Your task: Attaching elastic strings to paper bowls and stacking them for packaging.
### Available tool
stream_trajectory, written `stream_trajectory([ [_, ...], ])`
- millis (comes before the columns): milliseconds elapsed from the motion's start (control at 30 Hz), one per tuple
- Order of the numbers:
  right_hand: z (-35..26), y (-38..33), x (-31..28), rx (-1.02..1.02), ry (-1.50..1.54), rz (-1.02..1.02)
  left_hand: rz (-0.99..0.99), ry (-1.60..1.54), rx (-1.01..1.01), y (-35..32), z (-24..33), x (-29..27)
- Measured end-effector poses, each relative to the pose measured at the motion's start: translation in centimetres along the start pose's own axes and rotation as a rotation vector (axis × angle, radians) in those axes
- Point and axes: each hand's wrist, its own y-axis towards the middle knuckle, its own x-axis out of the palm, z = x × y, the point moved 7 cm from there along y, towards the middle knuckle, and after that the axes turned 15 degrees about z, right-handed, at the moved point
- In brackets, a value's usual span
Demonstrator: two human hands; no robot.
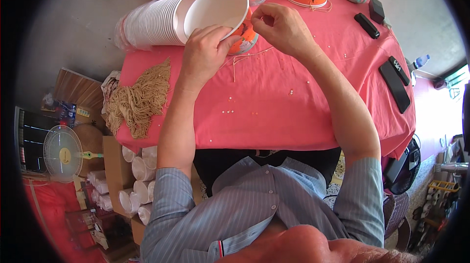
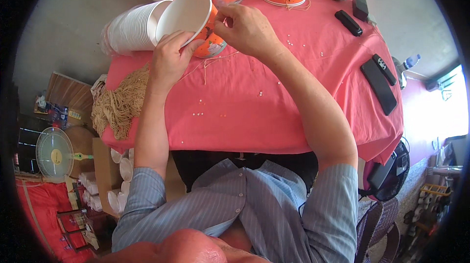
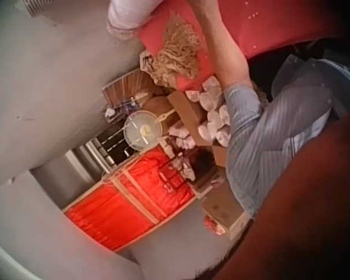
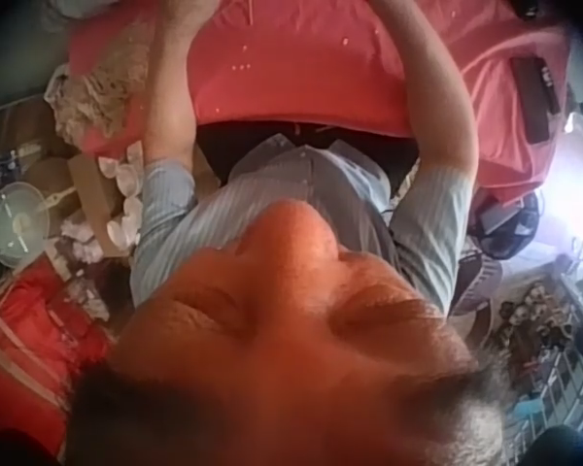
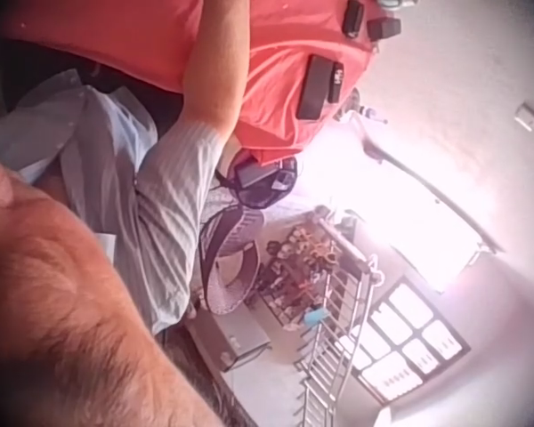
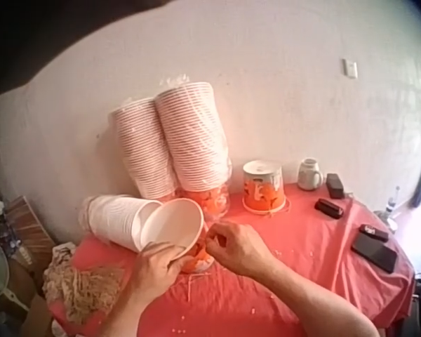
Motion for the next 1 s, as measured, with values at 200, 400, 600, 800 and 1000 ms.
stream_trajectory([
  [200,-0.1,-0.1,0.0,0.042,0.036,-0.026,-0.034,0.009,0.012,0.6,1.0,-0.2],
  [400,0.4,-0.2,0.4,0.018,0.093,-0.007,-0.269,-0.1,-0.36,2.2,-0.6,0.4],
  [600,0.9,-0.3,0.4,0.041,0.043,-0.03,-0.477,-0.103,-0.245,4.3,-1.0,2.5],
  [800,1.3,-0.2,0.7,0.034,0.06,-0.007,-0.538,-0.169,-0.29,5.2,-1.7,3.8],
  [1000,1.2,-0.2,0.6,0.044,0.069,-0.006,-0.558,-0.131,-0.326,5.1,-2.1,4.2],
])
